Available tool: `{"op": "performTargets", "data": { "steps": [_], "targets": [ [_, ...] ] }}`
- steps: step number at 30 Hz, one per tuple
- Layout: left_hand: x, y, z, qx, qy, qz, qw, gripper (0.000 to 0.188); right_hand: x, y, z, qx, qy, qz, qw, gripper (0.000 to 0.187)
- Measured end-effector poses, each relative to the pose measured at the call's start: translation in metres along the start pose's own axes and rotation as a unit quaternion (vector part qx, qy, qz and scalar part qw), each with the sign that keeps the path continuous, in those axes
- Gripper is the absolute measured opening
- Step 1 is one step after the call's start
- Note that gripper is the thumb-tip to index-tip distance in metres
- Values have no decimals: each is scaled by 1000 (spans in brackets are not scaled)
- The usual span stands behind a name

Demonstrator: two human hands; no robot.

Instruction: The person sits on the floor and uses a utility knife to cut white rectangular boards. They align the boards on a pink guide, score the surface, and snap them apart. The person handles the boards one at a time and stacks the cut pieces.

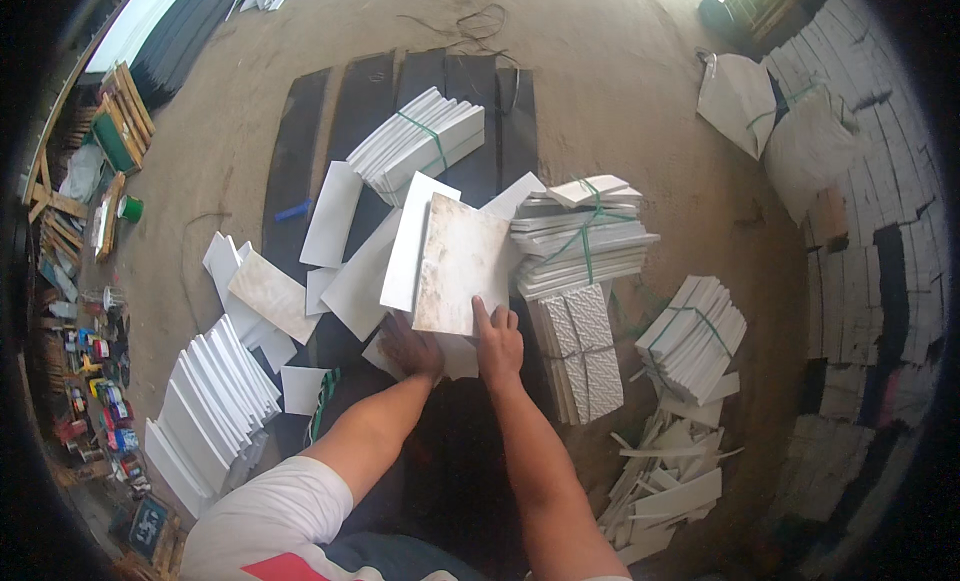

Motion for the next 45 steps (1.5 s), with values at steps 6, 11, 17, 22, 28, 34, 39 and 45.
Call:
{"op": "performTargets", "data": {
  "steps": [6, 11, 17, 22, 28, 34, 39, 45],
  "targets": [
    [3, -4, 3, -9, -19, -21, 1000, 86, 8, 0, 9, 46, 9, -11, 999, 63],
    [10, -4, 1, 6, -25, -15, 1000, 80, 20, 14, -5, 115, -51, -53, 991, 65],
    [12, -3, -3, -11, -2, -6, 1000, 75, 8, 62, -78, 312, -109, -135, 934, 40],
    [-16, -22, 9, -67, 35, 10, 997, 79, -27, 114, -97, 340, -69, -143, 927, 37],
    [-55, -29, -25, -148, 231, 260, 926, 66, -49, 155, -57, 292, 21, -70, 954, 39],
    [-133, 11, -95, -61, 129, 225, 964, 43, -87, 194, -61, 326, 136, -109, 929, 39],
    [-194, 41, -141, 24, -36, 220, 975, 42, -164, 219, -65, 343, 197, -255, 882, 33],
    [-278, 126, -150, 72, 25, 41, 996, 40, -222, 251, -5, 261, 201, -322, 887, 37]
  ]
}}
Point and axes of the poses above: each hand's wrist, its own y-axis away from the middle knuckle, its own z-axis out of the palm, x = y × z, the point moved 8 cm from there along -y, towards the middle knuckle, and after that the axes turned 9 degrees about -x, right-handed, at the moved point
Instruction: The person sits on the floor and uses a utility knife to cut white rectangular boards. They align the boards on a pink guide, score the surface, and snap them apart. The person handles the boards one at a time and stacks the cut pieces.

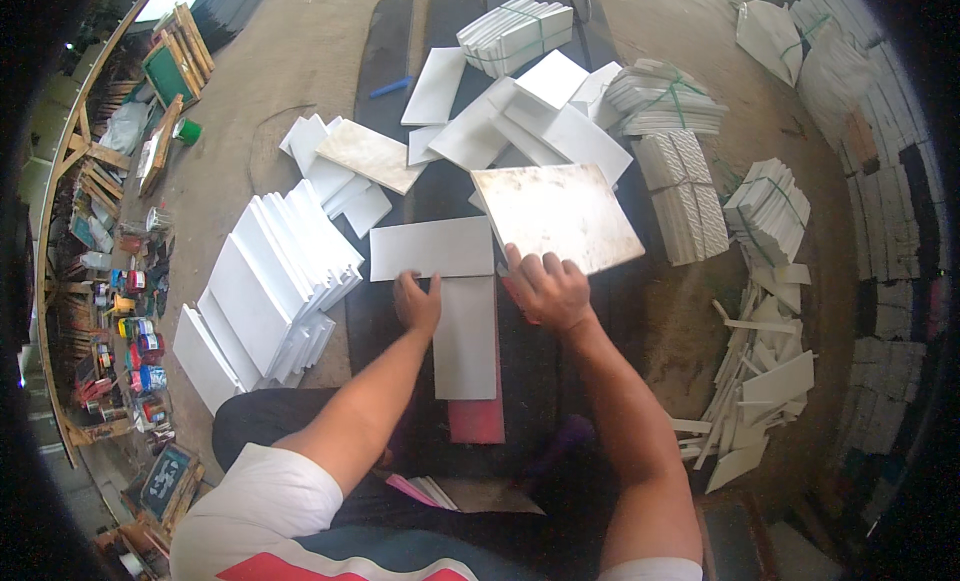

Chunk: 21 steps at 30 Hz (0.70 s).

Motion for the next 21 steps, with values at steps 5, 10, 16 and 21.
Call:
{"op": "performTargets", "data": {
  "steps": [5, 10, 16, 21],
  "targets": [
    [-69, 42, 23, -41, 100, -165, 980, 41, -47, 50, 38, -98, 22, -27, 995, 39],
    [-69, 35, 28, -173, 120, -164, 964, 43, -42, 137, 81, -241, 7, 17, 970, 38],
    [-65, 53, 29, -235, 94, -108, 961, 54, -59, 178, 111, -390, -59, 110, 912, 45],
    [-61, 60, 27, -233, 83, -128, 960, 67, -99, 173, 137, -492, -263, 250, 791, 48]
  ]
}}
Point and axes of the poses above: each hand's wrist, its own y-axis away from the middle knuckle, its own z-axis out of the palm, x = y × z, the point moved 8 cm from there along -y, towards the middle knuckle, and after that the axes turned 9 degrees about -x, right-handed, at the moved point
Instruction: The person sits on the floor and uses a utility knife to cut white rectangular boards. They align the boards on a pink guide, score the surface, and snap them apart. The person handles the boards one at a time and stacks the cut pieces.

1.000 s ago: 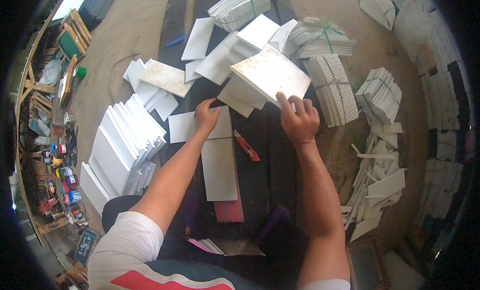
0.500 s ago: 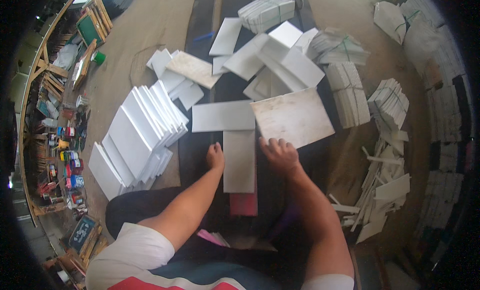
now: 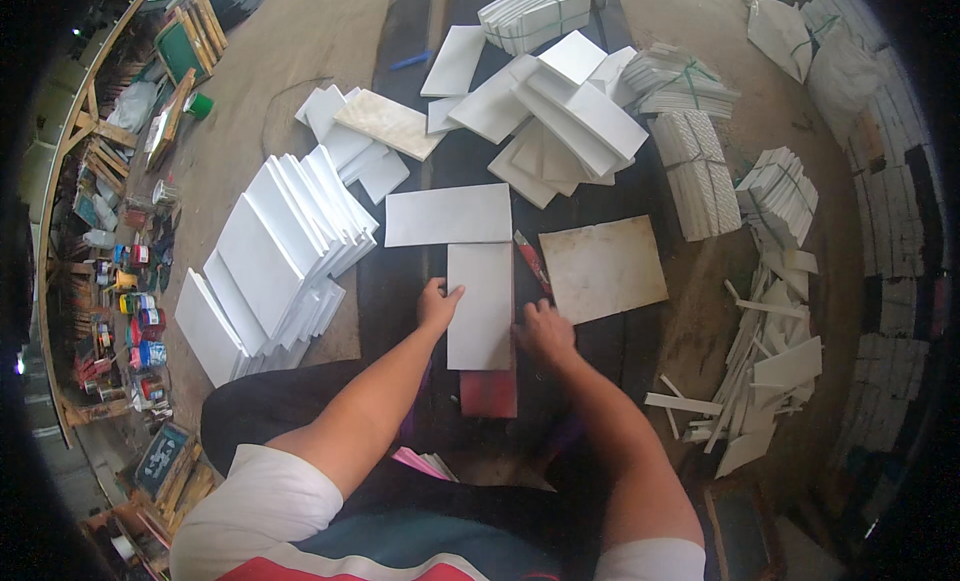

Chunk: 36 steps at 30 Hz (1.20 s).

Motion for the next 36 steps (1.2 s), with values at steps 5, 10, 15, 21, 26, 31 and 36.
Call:
{"op": "performTargets", "data": {
  "steps": [5, 10, 15, 21, 26, 31, 36],
  "targets": [
    [-1, 1, 2, -25, 5, -12, 1000, 63, -14, -5, 30, -43, -104, 60, 992, 48],
    [-6, 0, 5, -20, -10, 19, 1000, 60, 18, 15, -24, 148, -77, 151, 974, 52],
    [-2, 4, 6, -24, 20, 23, 999, 47, 103, 59, -10, 357, -281, 513, 728, 74],
    [14, 31, 0, -102, 104, 46, 988, 33, 164, 7, 56, 355, -624, 320, 619, 43],
    [3, 67, -53, -20, 294, 44, 955, 28, 58, 5, 61, 341, -829, 166, 411, 17],
    [-36, 85, -77, 28, 378, 44, 924, 25, -57, 19, 91, 86, -743, 106, 655, 57],
    [-48, 93, -64, 2, 358, 53, 932, 24, -57, 47, 56, 173, -377, 50, 909, 72]
  ]
}}
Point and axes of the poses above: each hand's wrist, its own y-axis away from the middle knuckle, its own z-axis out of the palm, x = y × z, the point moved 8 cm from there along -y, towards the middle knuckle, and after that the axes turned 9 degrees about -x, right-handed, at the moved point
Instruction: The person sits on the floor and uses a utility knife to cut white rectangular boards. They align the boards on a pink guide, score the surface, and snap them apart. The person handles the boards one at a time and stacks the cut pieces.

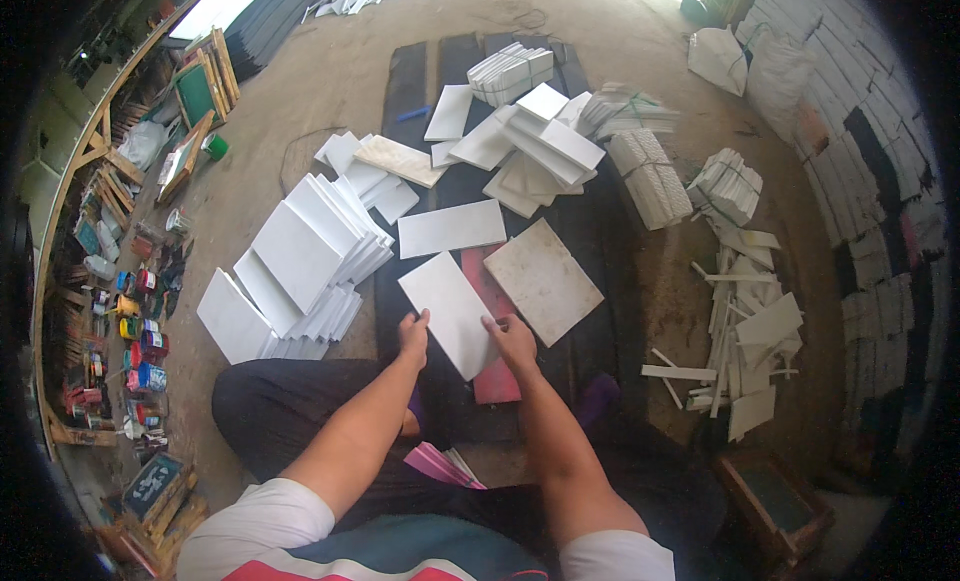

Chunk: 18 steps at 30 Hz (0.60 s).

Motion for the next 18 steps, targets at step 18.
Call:
{"op": "performTargets", "data": {
  "steps": [18],
  "targets": [
    [-53, -10, 169, -139, 74, -227, 961, 55, 23, -47, -153, 71, 180, 71, 979, 102]
  ]
}}
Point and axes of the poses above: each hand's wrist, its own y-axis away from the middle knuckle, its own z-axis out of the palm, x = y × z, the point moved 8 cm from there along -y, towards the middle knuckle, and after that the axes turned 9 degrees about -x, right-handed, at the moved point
